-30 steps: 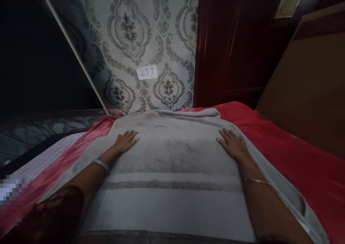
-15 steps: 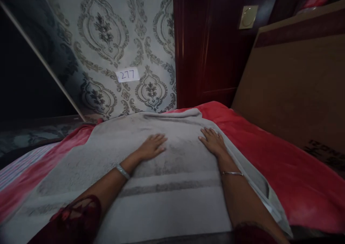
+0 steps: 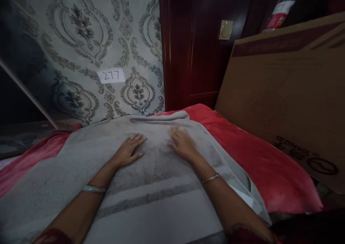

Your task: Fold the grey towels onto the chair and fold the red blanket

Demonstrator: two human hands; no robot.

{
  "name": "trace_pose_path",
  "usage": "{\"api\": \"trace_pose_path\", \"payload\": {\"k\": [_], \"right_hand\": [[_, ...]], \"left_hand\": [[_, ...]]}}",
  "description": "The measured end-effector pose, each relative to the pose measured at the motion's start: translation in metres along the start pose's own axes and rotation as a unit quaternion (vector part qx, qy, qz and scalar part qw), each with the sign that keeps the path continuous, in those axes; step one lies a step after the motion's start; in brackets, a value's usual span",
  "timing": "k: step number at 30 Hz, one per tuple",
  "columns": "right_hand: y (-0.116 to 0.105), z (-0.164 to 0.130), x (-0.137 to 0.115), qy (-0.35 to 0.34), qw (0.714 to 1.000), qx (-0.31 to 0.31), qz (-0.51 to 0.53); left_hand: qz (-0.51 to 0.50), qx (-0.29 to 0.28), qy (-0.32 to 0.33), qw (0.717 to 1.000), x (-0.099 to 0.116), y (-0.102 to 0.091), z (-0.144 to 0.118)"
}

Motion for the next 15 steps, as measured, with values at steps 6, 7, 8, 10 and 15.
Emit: {"api": "trace_pose_path", "payload": {"k": [6, 7, 8, 10, 15], "right_hand": [[0.019, 0.017, -0.019, -0.059, 0.988, -0.142, 0.022], [0.017, 0.017, -0.004, 0.004, 0.990, -0.141, 0.017], [0.014, 0.014, 0.015, 0.078, 0.987, -0.137, 0.011], [0.005, 0.004, 0.051, 0.230, 0.966, -0.117, 0.006], [-0.008, -0.019, 0.088, 0.409, 0.911, -0.058, 0.006]], "left_hand": [[-0.024, -0.044, 0.019, 0.999, 0.000, 0.008, 0.007], [-0.023, -0.042, 0.019, 0.999, -0.002, 0.009, 0.008], [-0.024, -0.041, 0.018, 0.999, -0.003, 0.010, 0.009], [-0.025, -0.038, 0.019, 0.999, -0.007, 0.012, 0.011], [-0.028, -0.023, -0.010, 0.999, -0.011, 0.014, 0.016]]}}
Point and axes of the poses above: each hand's wrist, its own z-axis towards the middle knuckle, its own y-axis out of the palm, x = y × z, the point moved 1 cm from there along z, towards the middle knuckle, and after that the axes turned 11 degrees about -x, right-handed, at the moved point
